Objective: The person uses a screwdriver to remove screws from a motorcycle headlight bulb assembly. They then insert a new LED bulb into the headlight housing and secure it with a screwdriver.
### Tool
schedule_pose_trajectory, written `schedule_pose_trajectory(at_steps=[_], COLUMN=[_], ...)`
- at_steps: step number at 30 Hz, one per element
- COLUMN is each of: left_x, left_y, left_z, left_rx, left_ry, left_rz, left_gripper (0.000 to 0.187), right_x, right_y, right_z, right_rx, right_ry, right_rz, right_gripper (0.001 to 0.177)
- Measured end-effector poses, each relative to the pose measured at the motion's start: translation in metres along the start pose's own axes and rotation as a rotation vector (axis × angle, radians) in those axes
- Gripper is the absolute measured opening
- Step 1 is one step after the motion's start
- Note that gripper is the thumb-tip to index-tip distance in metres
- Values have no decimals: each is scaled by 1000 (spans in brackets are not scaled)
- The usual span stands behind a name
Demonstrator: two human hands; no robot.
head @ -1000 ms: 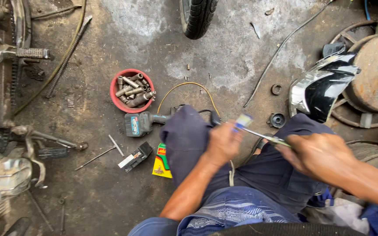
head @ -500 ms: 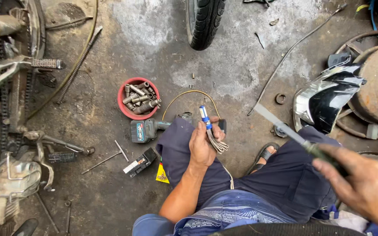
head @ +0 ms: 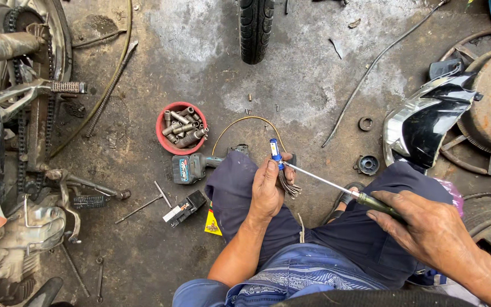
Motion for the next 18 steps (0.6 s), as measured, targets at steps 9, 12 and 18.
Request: schedule_pose_trajectory(at_steps=[9,12,18], left_x=[8,5,8], left_y=[-2,-4,-2], left_z=[10,7,13], left_rx=[6,-6,-28], left_ry=[-208,-188,-302], left_rz=[13,15,16], left_gripper=[47,47,47], right_x=[-2,-2,1], right_y=[2,2,4], right_z=[-9,-11,-7], right_rx=[27,32,-1], right_ry=[-25,-26,11], right_rz=[0,4,30], right_gripper=[45,47,45])
Point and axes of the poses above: each hand's wrist, its own y-axis away from the middle knuckle, its own z-axis out of the palm, x = y × z, the point moved 4 cm from there along -y, towards the middle knuckle, and after that the axes turned 8 degrees about y, right-handed, at the moved point
